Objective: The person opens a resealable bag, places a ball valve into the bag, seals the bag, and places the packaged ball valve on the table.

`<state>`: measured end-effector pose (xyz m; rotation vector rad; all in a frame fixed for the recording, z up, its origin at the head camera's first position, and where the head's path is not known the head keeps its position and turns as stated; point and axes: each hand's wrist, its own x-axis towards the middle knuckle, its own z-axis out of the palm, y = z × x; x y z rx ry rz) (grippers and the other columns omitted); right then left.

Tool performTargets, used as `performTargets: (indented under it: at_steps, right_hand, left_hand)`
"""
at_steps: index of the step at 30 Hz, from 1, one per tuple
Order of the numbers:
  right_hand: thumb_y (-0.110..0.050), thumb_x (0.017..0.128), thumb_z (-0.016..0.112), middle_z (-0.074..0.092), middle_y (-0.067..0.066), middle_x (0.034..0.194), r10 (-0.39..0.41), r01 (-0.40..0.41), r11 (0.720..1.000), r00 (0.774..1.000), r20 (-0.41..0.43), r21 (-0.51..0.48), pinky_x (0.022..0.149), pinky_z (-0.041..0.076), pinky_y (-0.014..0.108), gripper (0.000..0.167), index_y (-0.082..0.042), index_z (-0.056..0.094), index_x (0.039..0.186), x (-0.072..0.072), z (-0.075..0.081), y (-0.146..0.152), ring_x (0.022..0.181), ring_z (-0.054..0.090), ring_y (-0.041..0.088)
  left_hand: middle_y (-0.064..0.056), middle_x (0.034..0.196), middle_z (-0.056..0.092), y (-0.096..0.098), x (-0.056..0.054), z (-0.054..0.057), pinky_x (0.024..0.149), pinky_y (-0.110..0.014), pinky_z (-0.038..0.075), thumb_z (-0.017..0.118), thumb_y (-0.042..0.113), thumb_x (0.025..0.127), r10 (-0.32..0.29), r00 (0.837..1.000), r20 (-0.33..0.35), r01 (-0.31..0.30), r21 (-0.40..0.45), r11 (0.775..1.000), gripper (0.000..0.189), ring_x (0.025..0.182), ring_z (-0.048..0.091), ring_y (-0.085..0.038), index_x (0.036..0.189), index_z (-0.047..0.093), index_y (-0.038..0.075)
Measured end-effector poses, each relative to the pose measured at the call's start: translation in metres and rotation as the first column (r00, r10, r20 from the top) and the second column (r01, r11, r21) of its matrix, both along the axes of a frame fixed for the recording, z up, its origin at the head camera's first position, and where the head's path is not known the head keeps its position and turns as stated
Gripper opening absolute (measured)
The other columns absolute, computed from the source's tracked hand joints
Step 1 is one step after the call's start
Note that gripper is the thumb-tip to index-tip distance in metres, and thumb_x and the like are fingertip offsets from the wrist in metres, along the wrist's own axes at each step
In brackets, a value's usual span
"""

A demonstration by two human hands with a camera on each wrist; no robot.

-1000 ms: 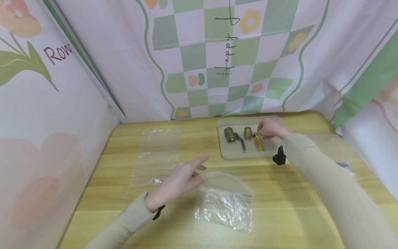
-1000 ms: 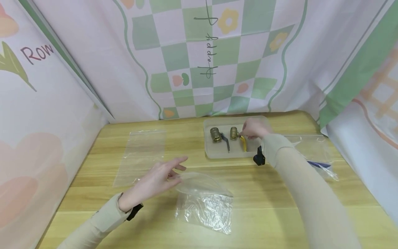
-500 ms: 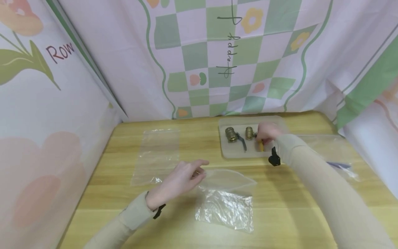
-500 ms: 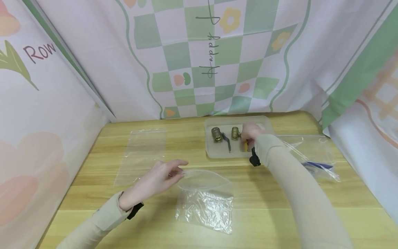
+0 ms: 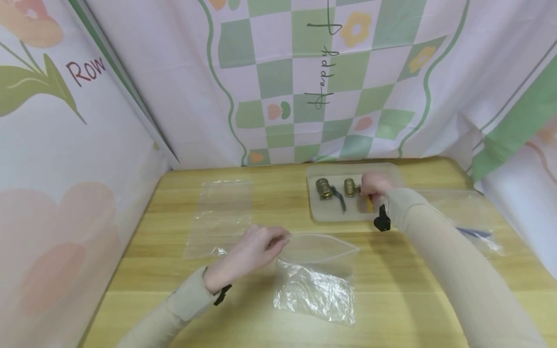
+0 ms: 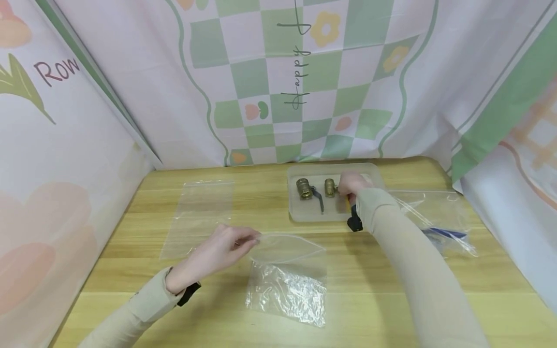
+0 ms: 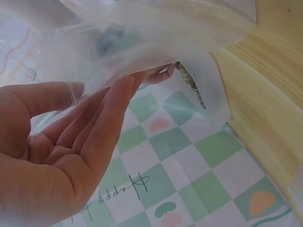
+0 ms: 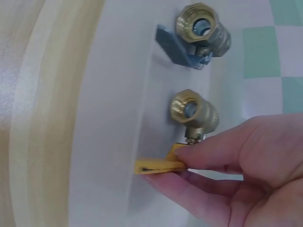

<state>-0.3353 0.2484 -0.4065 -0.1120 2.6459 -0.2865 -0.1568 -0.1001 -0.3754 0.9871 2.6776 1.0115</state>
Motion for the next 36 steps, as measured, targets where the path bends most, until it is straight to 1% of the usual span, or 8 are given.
performTargets:
  at_steps: [7, 9, 14, 19, 23, 26, 29, 36]
  right_hand:
    - [0.005, 0.078, 0.056, 0.058, 0.002, 0.059, -0.048, 0.056, 0.994, 0.996, 0.079, -0.097, 0.051, 0.056, 0.019, 0.007, 0.002, 0.060, 0.073, 0.000, 0.006, 0.000, 0.050, 0.059, 0.008]
    - [0.005, 0.078, 0.058, 0.061, 0.003, 0.062, -0.070, 0.086, 0.986, 0.991, 0.111, -0.142, 0.055, 0.058, 0.021, 0.004, 0.004, 0.062, 0.078, 0.002, 0.008, 0.001, 0.052, 0.060, 0.008]
    - [0.002, 0.077, 0.060, 0.069, 0.005, 0.067, -0.108, 0.146, 0.959, 0.981, 0.161, -0.243, 0.062, 0.060, 0.024, 0.012, 0.007, 0.066, 0.085, 0.005, 0.014, 0.008, 0.055, 0.063, 0.008]
    - [0.000, 0.076, 0.060, 0.069, 0.004, 0.065, -0.107, 0.148, 0.948, 0.982, 0.156, -0.282, 0.059, 0.059, 0.022, 0.010, 0.005, 0.067, 0.080, 0.009, 0.018, 0.010, 0.054, 0.063, 0.008]
    - [-0.002, 0.082, 0.061, 0.067, 0.007, 0.074, -0.087, 0.114, 0.942, 0.991, 0.099, -0.315, 0.064, 0.061, 0.025, 0.018, 0.011, 0.064, 0.094, 0.012, 0.022, 0.011, 0.060, 0.064, 0.009]
    - [-0.003, 0.087, 0.062, 0.067, 0.011, 0.081, -0.101, 0.114, 0.915, 0.993, 0.054, -0.386, 0.071, 0.064, 0.031, 0.024, 0.014, 0.059, 0.103, 0.015, 0.029, 0.013, 0.067, 0.067, 0.010]
    - [-0.004, 0.092, 0.060, 0.067, 0.012, 0.088, -0.099, 0.099, 0.879, 0.995, 0.025, -0.466, 0.076, 0.065, 0.035, 0.025, 0.015, 0.055, 0.107, 0.017, 0.038, 0.013, 0.074, 0.068, 0.013]
    - [-0.003, 0.095, 0.057, 0.065, 0.011, 0.097, -0.069, 0.051, 0.803, 0.998, -0.007, -0.594, 0.077, 0.065, 0.032, 0.033, 0.017, 0.045, 0.118, 0.032, 0.063, 0.008, 0.081, 0.068, 0.010]
  left_hand:
    - [-0.013, 0.089, 0.076, -0.002, 0.001, 0.001, 0.054, -0.010, 0.049, 0.059, 0.010, 0.098, 0.018, 1.000, -0.004, -0.018, 0.008, 1.000, 0.020, 0.054, 0.048, 0.002, 0.108, 0.073, -0.002]
    - [-0.014, 0.090, 0.077, -0.003, 0.001, 0.001, 0.055, -0.010, 0.050, 0.060, 0.010, 0.098, 0.019, 1.000, 0.000, -0.019, 0.013, 1.000, 0.020, 0.054, 0.049, 0.002, 0.108, 0.073, -0.002]
    - [-0.013, 0.089, 0.076, -0.005, 0.000, 0.003, 0.054, -0.010, 0.051, 0.061, 0.010, 0.097, 0.027, 1.000, 0.013, -0.028, 0.024, 0.999, 0.020, 0.052, 0.048, 0.003, 0.108, 0.073, -0.002]
    - [-0.008, 0.079, 0.073, -0.007, -0.001, 0.004, 0.046, -0.011, 0.043, 0.060, 0.010, 0.097, 0.038, 0.998, 0.048, -0.040, 0.034, 0.999, 0.020, 0.049, 0.042, 0.001, 0.109, 0.073, 0.000]
    - [-0.006, 0.075, 0.070, -0.008, -0.002, 0.003, 0.042, -0.011, 0.037, 0.060, 0.009, 0.097, 0.039, 0.998, 0.055, -0.041, 0.041, 0.998, 0.020, 0.047, 0.039, 0.001, 0.109, 0.073, 0.000]
    - [-0.006, 0.075, 0.071, -0.009, -0.003, 0.003, 0.042, -0.010, 0.034, 0.059, 0.009, 0.098, 0.040, 0.998, 0.058, -0.043, 0.046, 0.998, 0.020, 0.047, 0.037, 0.001, 0.109, 0.072, -0.001]
    - [-0.008, 0.077, 0.072, -0.011, -0.004, 0.003, 0.042, -0.009, 0.032, 0.059, 0.009, 0.098, 0.047, 0.997, 0.059, -0.050, 0.047, 0.998, 0.020, 0.046, 0.036, 0.001, 0.110, 0.072, -0.001]
    - [-0.007, 0.075, 0.071, -0.014, -0.008, 0.003, 0.041, -0.009, 0.029, 0.059, 0.009, 0.098, 0.063, 0.995, 0.079, -0.066, 0.040, 0.997, 0.021, 0.045, 0.034, 0.000, 0.111, 0.072, 0.000]
